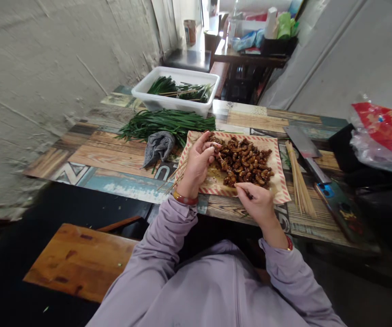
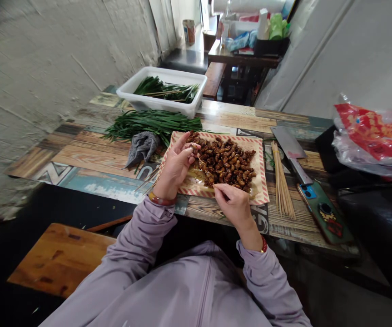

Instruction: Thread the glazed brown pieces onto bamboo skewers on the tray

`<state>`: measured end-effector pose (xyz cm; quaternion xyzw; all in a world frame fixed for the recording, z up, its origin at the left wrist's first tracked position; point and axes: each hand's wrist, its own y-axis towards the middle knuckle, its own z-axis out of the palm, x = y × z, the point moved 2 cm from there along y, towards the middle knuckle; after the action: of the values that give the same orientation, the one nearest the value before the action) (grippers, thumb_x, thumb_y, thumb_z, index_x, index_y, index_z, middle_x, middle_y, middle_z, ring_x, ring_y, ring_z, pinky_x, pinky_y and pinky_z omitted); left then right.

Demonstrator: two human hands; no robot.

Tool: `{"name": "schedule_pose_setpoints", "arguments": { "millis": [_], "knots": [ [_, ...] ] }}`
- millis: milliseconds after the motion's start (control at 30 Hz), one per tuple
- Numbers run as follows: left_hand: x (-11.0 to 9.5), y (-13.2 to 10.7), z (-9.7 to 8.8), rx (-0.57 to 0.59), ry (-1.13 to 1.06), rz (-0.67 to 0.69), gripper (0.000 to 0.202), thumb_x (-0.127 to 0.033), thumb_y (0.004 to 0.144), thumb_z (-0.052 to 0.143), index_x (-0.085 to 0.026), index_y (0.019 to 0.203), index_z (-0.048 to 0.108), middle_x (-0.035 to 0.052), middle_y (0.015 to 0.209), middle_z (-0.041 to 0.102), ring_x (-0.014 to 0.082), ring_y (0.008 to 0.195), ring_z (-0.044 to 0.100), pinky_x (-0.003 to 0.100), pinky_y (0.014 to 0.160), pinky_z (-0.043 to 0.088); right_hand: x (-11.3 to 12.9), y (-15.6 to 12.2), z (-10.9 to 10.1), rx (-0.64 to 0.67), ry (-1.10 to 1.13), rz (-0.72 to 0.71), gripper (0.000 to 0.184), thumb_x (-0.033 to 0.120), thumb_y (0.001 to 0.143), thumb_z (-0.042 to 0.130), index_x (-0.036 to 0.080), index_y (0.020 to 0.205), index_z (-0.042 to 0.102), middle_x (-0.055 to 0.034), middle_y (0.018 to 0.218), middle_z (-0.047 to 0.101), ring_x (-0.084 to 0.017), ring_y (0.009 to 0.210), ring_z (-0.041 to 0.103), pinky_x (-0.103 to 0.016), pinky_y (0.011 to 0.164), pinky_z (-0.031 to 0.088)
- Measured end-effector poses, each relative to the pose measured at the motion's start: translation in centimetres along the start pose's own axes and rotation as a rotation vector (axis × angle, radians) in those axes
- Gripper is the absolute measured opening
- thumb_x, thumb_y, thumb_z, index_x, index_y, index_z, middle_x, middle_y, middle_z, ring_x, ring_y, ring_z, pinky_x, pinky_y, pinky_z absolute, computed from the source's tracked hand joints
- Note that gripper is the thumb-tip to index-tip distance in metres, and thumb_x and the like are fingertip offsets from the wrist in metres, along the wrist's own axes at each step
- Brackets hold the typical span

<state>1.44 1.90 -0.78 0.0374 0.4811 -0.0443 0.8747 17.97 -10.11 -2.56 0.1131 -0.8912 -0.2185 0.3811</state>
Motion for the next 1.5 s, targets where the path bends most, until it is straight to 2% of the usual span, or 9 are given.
{"name": "schedule_pose_setpoints", "arguments": {
  "millis": [300, 500, 967, 1100, 1233, 1333, 1500],
  "knots": [
    [-0.19, -0.33, 0.5, -0.021, 0.039, 0.01, 0.066, -0.014, 0.067, 0.068, -0.019, 0.131, 0.053, 0.0034, 0.086, 0.068, 0.0074, 0.065, 0.054, 0.019, 0.05, 0.033, -0.02, 0.0, 0.1, -0.015, -0.011, 0.024, 0.02, 0.027, 0.088, 0.052, 0.023, 0.086, 0.072, -0.0026, 0.084, 0.075, -0.016, 0.071, 0.071, -0.027, 0.069, 0.057],
    [-0.08, -0.38, 0.62, 0.006, 0.054, 0.01, 0.064, -0.014, 0.068, 0.068, -0.021, 0.13, 0.054, 0.0023, 0.087, 0.067, 0.0066, 0.066, 0.053, 0.017, 0.05, 0.032, 0.04, 0.04, 0.2, -0.021, -0.038, 0.019, 0.019, 0.026, 0.089, 0.052, 0.022, 0.086, 0.071, -0.0026, 0.082, 0.075, -0.016, 0.07, 0.07, -0.026, 0.069, 0.056],
    [0.15, -0.42, 0.43, 0.038, 0.179, 0.033, 0.069, -0.013, 0.069, 0.061, -0.019, 0.136, 0.049, 0.0015, 0.085, 0.066, 0.0066, 0.064, 0.049, 0.019, 0.051, 0.031, -0.29, 0.34, 0.48, -0.037, -0.021, 0.0, 0.018, 0.026, 0.088, 0.054, 0.021, 0.087, 0.072, -0.003, 0.083, 0.075, -0.015, 0.071, 0.07, -0.027, 0.071, 0.057],
    [0.22, -0.45, 0.49, 0.03, 0.157, -0.014, 0.068, -0.012, 0.068, 0.063, -0.017, 0.134, 0.051, 0.0024, 0.088, 0.066, 0.0071, 0.068, 0.052, 0.018, 0.051, 0.032, -0.25, 0.47, 0.55, -0.033, -0.019, 0.006, 0.018, 0.026, 0.088, 0.054, 0.021, 0.086, 0.071, -0.0028, 0.083, 0.075, -0.015, 0.07, 0.07, -0.026, 0.069, 0.056],
    [0.22, -0.53, 0.53, 0.008, 0.119, -0.066, 0.057, -0.014, 0.069, 0.066, -0.014, 0.125, 0.057, 0.0034, 0.086, 0.066, 0.006, 0.063, 0.051, 0.019, 0.054, 0.036, -0.23, 0.56, 0.54, -0.03, -0.019, 0.032, 0.019, 0.027, 0.088, 0.054, 0.022, 0.085, 0.071, -0.0025, 0.082, 0.074, -0.015, 0.07, 0.069, -0.026, 0.068, 0.055],
    [0.08, -0.63, 0.58, 0.035, 0.061, -0.087, 0.054, -0.018, 0.068, 0.071, -0.014, 0.12, 0.058, 0.0034, 0.085, 0.067, 0.0069, 0.066, 0.055, 0.019, 0.058, 0.039, -0.22, 0.54, 0.52, -0.031, -0.015, 0.04, 0.019, 0.027, 0.089, 0.053, 0.022, 0.085, 0.071, -0.0023, 0.081, 0.074, -0.015, 0.068, 0.068, -0.026, 0.067, 0.054],
    [-0.11, -0.78, 0.64, 0.084, -0.001, -0.117, 0.058, -0.022, 0.07, 0.073, -0.015, 0.124, 0.055, 0.0058, 0.089, 0.069, 0.0073, 0.068, 0.058, 0.02, 0.062, 0.041, -0.23, 0.5, 0.52, -0.043, -0.012, 0.054, 0.019, 0.028, 0.088, 0.053, 0.021, 0.084, 0.071, -0.0023, 0.079, 0.074, -0.014, 0.064, 0.067, -0.025, 0.065, 0.054]
  ]
}}
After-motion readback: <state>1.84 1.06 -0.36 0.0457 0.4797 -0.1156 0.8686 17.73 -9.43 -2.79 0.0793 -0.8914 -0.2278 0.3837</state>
